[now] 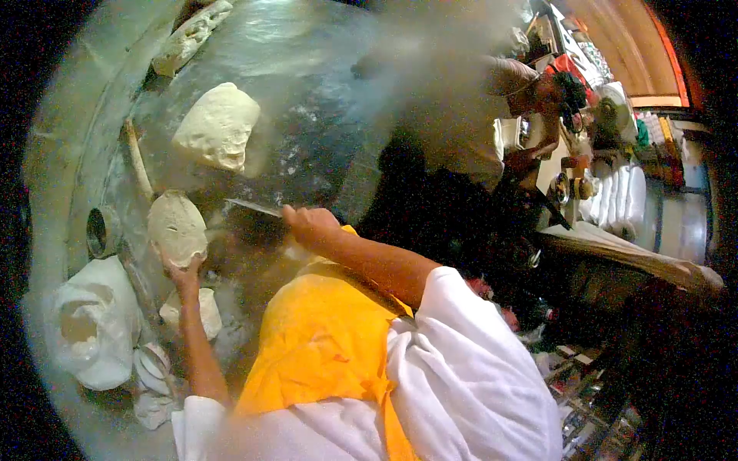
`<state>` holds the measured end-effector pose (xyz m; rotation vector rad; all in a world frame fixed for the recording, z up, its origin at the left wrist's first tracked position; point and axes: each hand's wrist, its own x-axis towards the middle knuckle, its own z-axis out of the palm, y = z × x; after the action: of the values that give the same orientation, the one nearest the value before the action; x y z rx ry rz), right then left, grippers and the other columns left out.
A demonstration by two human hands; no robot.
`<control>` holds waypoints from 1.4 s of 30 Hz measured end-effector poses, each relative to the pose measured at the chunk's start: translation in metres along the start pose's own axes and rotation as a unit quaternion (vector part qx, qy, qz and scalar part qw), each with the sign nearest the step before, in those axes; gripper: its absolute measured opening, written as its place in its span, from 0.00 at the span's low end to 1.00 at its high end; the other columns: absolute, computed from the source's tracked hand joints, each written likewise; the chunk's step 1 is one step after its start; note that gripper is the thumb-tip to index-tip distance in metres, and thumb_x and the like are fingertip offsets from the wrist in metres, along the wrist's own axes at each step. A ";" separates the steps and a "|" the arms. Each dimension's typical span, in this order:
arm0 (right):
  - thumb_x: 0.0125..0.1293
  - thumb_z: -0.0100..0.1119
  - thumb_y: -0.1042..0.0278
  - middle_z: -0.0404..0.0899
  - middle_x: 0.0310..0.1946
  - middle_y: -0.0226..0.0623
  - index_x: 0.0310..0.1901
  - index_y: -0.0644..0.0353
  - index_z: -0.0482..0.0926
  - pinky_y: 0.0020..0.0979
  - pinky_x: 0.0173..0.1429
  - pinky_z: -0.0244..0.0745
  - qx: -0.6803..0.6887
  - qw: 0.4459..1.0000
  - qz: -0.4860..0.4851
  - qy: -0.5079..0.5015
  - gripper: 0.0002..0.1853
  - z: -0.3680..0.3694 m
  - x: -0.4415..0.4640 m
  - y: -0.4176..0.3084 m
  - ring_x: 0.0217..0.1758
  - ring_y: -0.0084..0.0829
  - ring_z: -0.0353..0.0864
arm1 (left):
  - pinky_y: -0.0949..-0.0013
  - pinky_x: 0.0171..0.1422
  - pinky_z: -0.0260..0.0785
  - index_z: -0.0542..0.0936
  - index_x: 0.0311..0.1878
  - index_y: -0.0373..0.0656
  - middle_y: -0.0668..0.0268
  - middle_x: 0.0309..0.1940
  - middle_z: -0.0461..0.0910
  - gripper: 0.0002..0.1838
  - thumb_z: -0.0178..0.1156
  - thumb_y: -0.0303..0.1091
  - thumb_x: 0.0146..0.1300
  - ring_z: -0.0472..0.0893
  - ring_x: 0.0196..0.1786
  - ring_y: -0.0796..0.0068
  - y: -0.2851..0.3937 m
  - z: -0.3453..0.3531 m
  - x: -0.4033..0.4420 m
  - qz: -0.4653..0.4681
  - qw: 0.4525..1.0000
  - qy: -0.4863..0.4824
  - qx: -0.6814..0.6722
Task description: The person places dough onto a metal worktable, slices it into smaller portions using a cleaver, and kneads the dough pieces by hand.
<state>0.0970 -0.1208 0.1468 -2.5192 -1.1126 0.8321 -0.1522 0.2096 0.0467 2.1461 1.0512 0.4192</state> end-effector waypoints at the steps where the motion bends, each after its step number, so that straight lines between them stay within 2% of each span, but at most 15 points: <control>1: 0.72 0.54 0.72 0.87 0.33 0.53 0.48 0.62 0.72 0.54 0.35 0.82 -0.006 1.000 -0.009 0.001 0.07 0.002 0.002 0.001 0.36 0.57 0.89 | 0.49 0.84 0.53 0.51 0.85 0.42 0.39 0.80 0.55 0.60 0.80 0.43 0.57 0.57 0.81 0.43 -0.008 0.002 0.003 -0.008 0.999 0.001 -0.040; 3: 0.72 0.54 0.72 0.87 0.33 0.53 0.48 0.63 0.72 0.54 0.35 0.82 -0.012 1.000 -0.018 0.000 0.07 0.005 0.005 0.002 0.36 0.58 0.89 | 0.49 0.84 0.53 0.52 0.85 0.42 0.39 0.80 0.55 0.58 0.79 0.44 0.59 0.57 0.81 0.42 -0.016 0.003 0.001 -0.018 0.997 0.002 -0.079; 8: 0.71 0.54 0.74 0.88 0.34 0.53 0.48 0.62 0.72 0.54 0.37 0.83 -0.001 1.000 -0.019 0.013 0.07 0.005 0.010 0.004 0.37 0.58 0.89 | 0.48 0.83 0.54 0.53 0.84 0.40 0.38 0.79 0.57 0.52 0.73 0.47 0.66 0.58 0.80 0.39 0.018 -0.005 -0.002 -0.042 0.998 0.010 0.035; 15: 0.72 0.55 0.74 0.88 0.36 0.54 0.48 0.62 0.72 0.53 0.39 0.83 0.004 1.000 -0.010 -0.006 0.07 -0.003 0.010 -0.004 0.40 0.57 0.90 | 0.48 0.84 0.52 0.52 0.84 0.37 0.37 0.80 0.54 0.53 0.73 0.48 0.67 0.58 0.79 0.37 0.007 0.000 0.001 -0.032 0.999 0.012 0.016; 21: 0.70 0.60 0.68 0.88 0.32 0.51 0.48 0.60 0.73 0.53 0.37 0.85 -0.015 0.999 -0.029 0.038 0.10 0.009 0.015 0.000 0.35 0.53 0.91 | 0.50 0.85 0.50 0.42 0.86 0.38 0.36 0.81 0.53 0.57 0.69 0.51 0.70 0.57 0.81 0.38 -0.012 -0.003 -0.001 -0.035 0.995 -0.003 0.089; 24: 0.73 0.55 0.74 0.88 0.37 0.54 0.49 0.62 0.73 0.52 0.40 0.84 -0.007 1.000 -0.005 -0.001 0.06 -0.003 0.012 -0.006 0.41 0.56 0.90 | 0.51 0.84 0.53 0.36 0.87 0.41 0.35 0.83 0.52 0.58 0.67 0.51 0.71 0.59 0.83 0.39 -0.031 -0.017 -0.003 0.043 0.981 -0.136 0.129; 26: 0.73 0.55 0.75 0.88 0.38 0.54 0.50 0.62 0.72 0.52 0.40 0.84 -0.008 1.000 -0.003 -0.014 0.07 -0.005 0.011 -0.007 0.41 0.56 0.90 | 0.51 0.83 0.55 0.32 0.87 0.46 0.37 0.84 0.52 0.59 0.66 0.51 0.72 0.60 0.83 0.38 0.069 -0.047 -0.017 -0.118 0.961 -0.173 0.181; 27: 0.73 0.55 0.75 0.88 0.38 0.54 0.50 0.62 0.72 0.52 0.40 0.84 -0.007 1.000 -0.003 -0.016 0.07 -0.007 0.011 -0.007 0.41 0.56 0.90 | 0.51 0.83 0.55 0.32 0.87 0.46 0.37 0.84 0.52 0.59 0.66 0.51 0.72 0.60 0.83 0.38 0.064 -0.047 -0.022 -0.119 0.961 -0.174 0.181; 30: 0.72 0.55 0.74 0.88 0.37 0.54 0.51 0.61 0.71 0.54 0.41 0.83 0.016 1.000 0.005 -0.025 0.09 -0.011 0.007 -0.004 0.42 0.57 0.89 | 0.46 0.79 0.62 0.30 0.87 0.49 0.35 0.78 0.64 0.59 0.65 0.51 0.72 0.70 0.76 0.33 0.064 -0.048 -0.038 -0.092 0.946 -0.175 0.256; 32: 0.71 0.56 0.73 0.87 0.39 0.54 0.53 0.60 0.70 0.54 0.42 0.83 0.015 0.999 0.004 -0.033 0.12 -0.004 0.009 0.002 0.43 0.60 0.88 | 0.43 0.71 0.69 0.28 0.87 0.50 0.33 0.70 0.74 0.60 0.65 0.50 0.72 0.78 0.66 0.29 0.103 -0.054 -0.032 -0.184 0.916 -0.238 0.267; 33: 0.71 0.57 0.71 0.87 0.42 0.54 0.54 0.58 0.69 0.55 0.43 0.82 0.009 0.999 -0.022 -0.025 0.13 0.001 0.008 0.010 0.44 0.61 0.87 | 0.40 0.65 0.73 0.27 0.87 0.49 0.33 0.62 0.80 0.60 0.64 0.51 0.72 0.82 0.58 0.29 0.087 -0.049 -0.036 -0.162 0.916 -0.206 0.303; 36: 0.74 0.54 0.68 0.87 0.43 0.51 0.55 0.58 0.66 0.56 0.47 0.80 0.001 0.998 -0.058 -0.029 0.13 0.004 0.006 0.031 0.49 0.60 0.86 | 0.41 0.68 0.72 0.33 0.87 0.49 0.37 0.62 0.81 0.56 0.64 0.50 0.73 0.80 0.63 0.30 0.136 -0.055 -0.030 -0.228 0.908 -0.207 0.284; 39: 0.72 0.57 0.69 0.85 0.42 0.56 0.52 0.55 0.65 0.62 0.44 0.77 -0.020 0.991 0.038 -0.130 0.13 -0.023 0.003 0.039 0.45 0.66 0.85 | 0.45 0.74 0.67 0.45 0.86 0.47 0.37 0.67 0.78 0.51 0.66 0.49 0.71 0.77 0.68 0.34 0.137 -0.050 -0.040 -0.140 0.951 -0.161 0.225; 41: 0.75 0.57 0.67 0.84 0.36 0.59 0.51 0.59 0.65 0.64 0.41 0.75 -0.003 0.997 0.019 -0.075 0.12 -0.033 -0.004 0.051 0.41 0.67 0.84 | 0.47 0.77 0.65 0.50 0.86 0.46 0.38 0.69 0.76 0.49 0.66 0.49 0.71 0.76 0.70 0.36 0.149 -0.040 -0.034 -0.138 0.963 -0.128 0.193; 42: 0.76 0.56 0.66 0.84 0.33 0.59 0.51 0.59 0.65 0.64 0.40 0.74 0.012 0.999 0.025 -0.047 0.12 -0.035 -0.002 0.055 0.39 0.68 0.84 | 0.48 0.79 0.64 0.54 0.84 0.43 0.40 0.73 0.72 0.46 0.65 0.48 0.72 0.73 0.73 0.38 0.143 -0.030 -0.031 -0.066 0.983 -0.108 0.131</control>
<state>0.1491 -0.1597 0.1513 -2.5211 -1.0636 0.9807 -0.1081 0.1381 0.1701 2.2710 1.1679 -0.0175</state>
